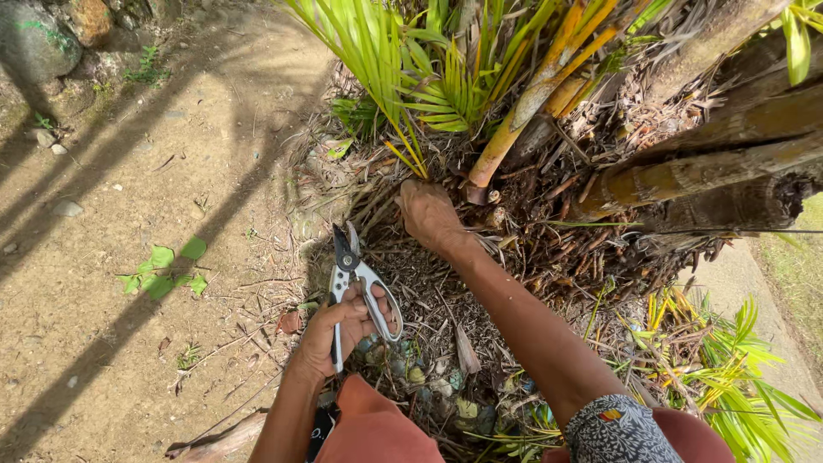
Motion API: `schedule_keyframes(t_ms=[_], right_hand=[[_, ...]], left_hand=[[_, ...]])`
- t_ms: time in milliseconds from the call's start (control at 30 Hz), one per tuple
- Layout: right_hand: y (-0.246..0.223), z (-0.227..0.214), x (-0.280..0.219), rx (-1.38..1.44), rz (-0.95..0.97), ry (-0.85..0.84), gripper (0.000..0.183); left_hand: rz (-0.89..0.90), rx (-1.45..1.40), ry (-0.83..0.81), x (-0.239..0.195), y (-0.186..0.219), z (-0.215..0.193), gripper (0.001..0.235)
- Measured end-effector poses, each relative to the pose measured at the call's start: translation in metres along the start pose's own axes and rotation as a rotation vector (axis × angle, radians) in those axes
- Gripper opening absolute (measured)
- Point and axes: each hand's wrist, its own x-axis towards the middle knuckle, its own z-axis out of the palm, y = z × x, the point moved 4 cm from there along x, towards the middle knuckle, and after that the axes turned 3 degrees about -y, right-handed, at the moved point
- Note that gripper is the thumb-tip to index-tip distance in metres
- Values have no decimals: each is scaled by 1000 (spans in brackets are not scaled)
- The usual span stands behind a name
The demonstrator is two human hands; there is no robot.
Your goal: The person uses pruning shears to cut small stems and dried plant material from the base of a palm tree.
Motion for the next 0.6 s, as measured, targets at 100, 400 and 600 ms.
schedule_keyframes(t_ms=[100, 400, 600], right_hand=[[-8, 2, 3, -116, -62, 95, 22], [-83, 52, -72, 591, 1, 100, 29], [26, 36, -149, 95, -18, -437, 29]], left_hand=[[-9, 9, 22, -1, -3, -1, 29], [93, 174, 221, -52, 27, 1, 38], [196, 269, 396, -102, 63, -2, 40]])
